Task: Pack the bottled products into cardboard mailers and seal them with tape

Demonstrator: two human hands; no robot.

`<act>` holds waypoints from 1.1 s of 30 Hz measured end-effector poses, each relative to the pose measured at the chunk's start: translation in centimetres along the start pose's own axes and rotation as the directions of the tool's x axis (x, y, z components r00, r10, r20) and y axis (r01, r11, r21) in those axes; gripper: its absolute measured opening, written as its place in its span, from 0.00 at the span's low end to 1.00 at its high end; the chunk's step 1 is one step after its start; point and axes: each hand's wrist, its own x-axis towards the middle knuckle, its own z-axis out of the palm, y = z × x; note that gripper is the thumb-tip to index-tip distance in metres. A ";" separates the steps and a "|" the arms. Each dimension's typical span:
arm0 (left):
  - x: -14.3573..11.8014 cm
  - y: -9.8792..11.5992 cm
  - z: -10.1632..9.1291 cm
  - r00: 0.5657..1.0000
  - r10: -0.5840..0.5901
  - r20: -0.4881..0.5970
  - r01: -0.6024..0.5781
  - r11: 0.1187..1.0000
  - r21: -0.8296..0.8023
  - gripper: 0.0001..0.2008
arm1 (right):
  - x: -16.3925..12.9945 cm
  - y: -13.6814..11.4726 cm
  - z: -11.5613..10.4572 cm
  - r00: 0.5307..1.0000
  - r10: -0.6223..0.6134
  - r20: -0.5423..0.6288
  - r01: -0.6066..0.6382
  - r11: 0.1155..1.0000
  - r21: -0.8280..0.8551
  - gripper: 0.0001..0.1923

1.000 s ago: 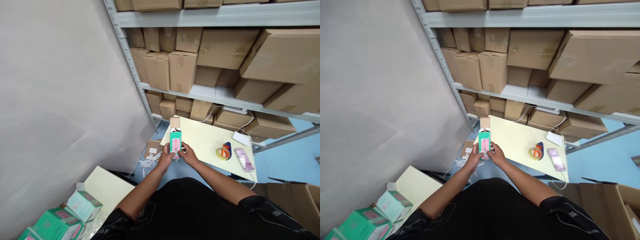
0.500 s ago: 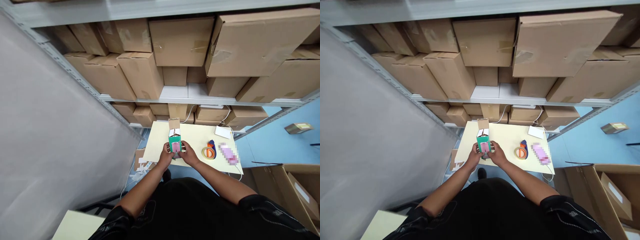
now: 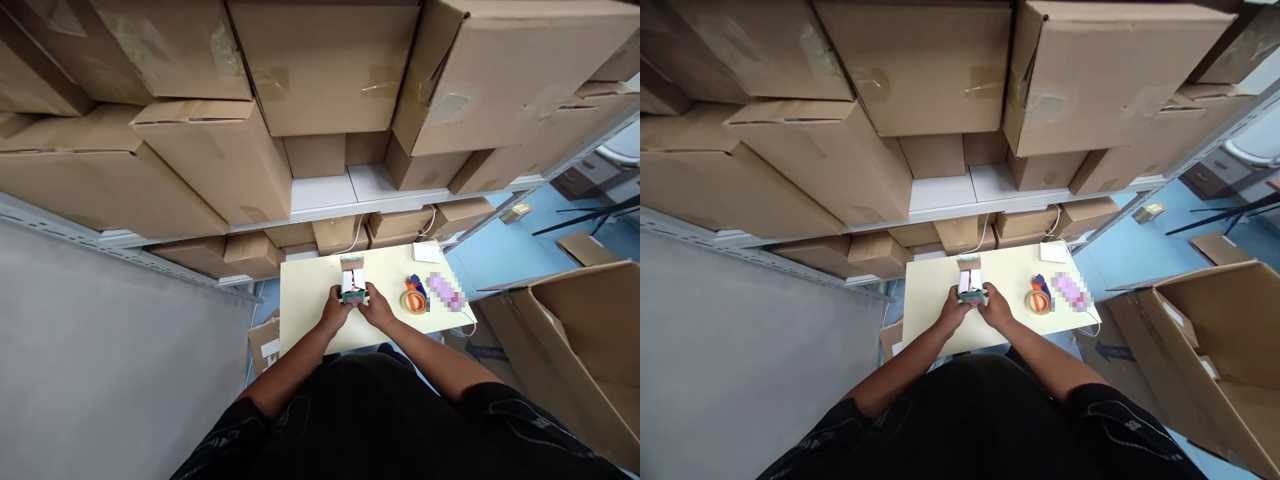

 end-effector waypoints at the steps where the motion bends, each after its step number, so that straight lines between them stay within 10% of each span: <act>1: 0.4 -0.1 0.2 1.000 -0.004 0.015 0.004 1.000 -0.002 0.25 | 0.4 0.3 -0.1 1.000 0.013 -0.001 -0.013 1.000 -0.024 0.28; 20: 3.8 -1.9 3.9 0.996 -0.089 -0.002 0.089 0.996 -0.021 0.32 | 4.6 6.5 -2.4 0.968 0.070 0.242 -0.071 0.997 -0.003 0.28; 33: 3.2 2.1 3.0 0.993 0.090 0.076 -0.088 0.996 -0.032 0.29 | 3.5 3.3 -5.6 0.986 -0.092 0.139 0.070 0.985 0.157 0.28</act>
